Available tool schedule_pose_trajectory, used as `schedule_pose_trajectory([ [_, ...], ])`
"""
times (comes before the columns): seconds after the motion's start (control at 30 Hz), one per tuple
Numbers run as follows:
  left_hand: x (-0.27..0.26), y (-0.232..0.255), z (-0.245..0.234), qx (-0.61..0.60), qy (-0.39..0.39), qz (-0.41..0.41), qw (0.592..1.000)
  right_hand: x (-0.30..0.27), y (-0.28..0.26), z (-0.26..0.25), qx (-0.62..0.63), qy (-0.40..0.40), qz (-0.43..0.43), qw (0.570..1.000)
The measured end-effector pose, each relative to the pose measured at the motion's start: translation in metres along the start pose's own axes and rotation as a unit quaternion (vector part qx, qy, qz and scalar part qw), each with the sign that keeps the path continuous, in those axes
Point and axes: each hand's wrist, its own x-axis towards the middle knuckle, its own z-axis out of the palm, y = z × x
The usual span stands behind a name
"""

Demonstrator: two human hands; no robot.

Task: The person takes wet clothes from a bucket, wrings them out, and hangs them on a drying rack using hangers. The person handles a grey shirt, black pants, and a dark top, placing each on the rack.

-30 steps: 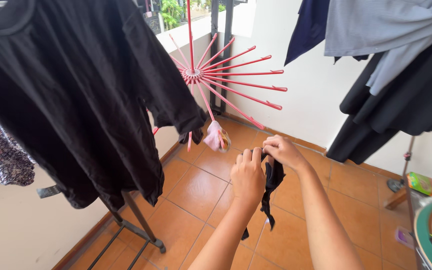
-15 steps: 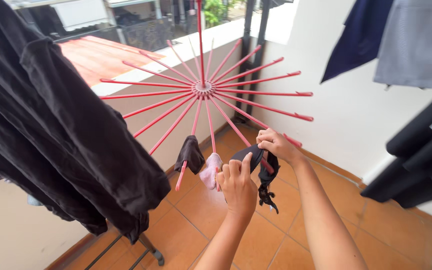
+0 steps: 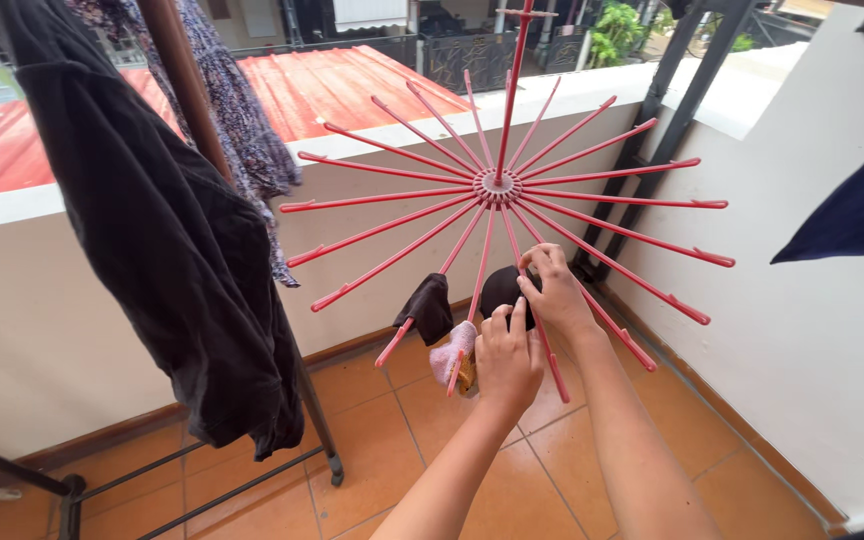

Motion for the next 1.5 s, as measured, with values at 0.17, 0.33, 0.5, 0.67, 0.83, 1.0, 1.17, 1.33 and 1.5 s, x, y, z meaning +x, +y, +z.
schedule_pose_trajectory([
  [0.17,0.002,-0.002,0.008,-0.009,-0.016,-0.015,1.0,-0.004,-0.022,-0.011,0.005,0.017,-0.019,1.0],
  [0.33,-0.006,0.003,-0.025,0.01,0.045,0.019,0.999,-0.015,-0.054,-0.022,0.002,0.0,-0.046,0.999],
  [0.5,-0.017,0.003,-0.086,0.022,0.033,0.011,0.999,-0.032,-0.095,-0.02,-0.015,-0.038,-0.066,0.997],
  [0.67,-0.053,-0.006,-0.168,-0.001,-0.018,-0.019,1.0,-0.061,-0.158,-0.005,0.032,-0.048,-0.141,0.988],
  [0.83,-0.105,-0.024,-0.252,0.035,-0.045,-0.067,0.996,-0.101,-0.234,0.031,0.106,-0.121,-0.191,0.968],
  [1.0,-0.157,-0.049,-0.341,0.084,-0.008,-0.145,0.986,-0.13,-0.322,0.084,0.158,-0.201,-0.22,0.942],
  [1.17,-0.217,-0.077,-0.436,0.138,0.048,-0.212,0.966,-0.157,-0.412,0.141,0.2,-0.255,-0.242,0.915],
  [1.33,-0.286,-0.11,-0.525,0.207,0.119,-0.28,0.93,-0.193,-0.495,0.205,0.213,-0.321,-0.246,0.889],
  [1.5,-0.339,-0.129,-0.606,0.236,0.169,-0.355,0.889,-0.219,-0.586,0.254,0.22,-0.377,-0.27,0.859],
])
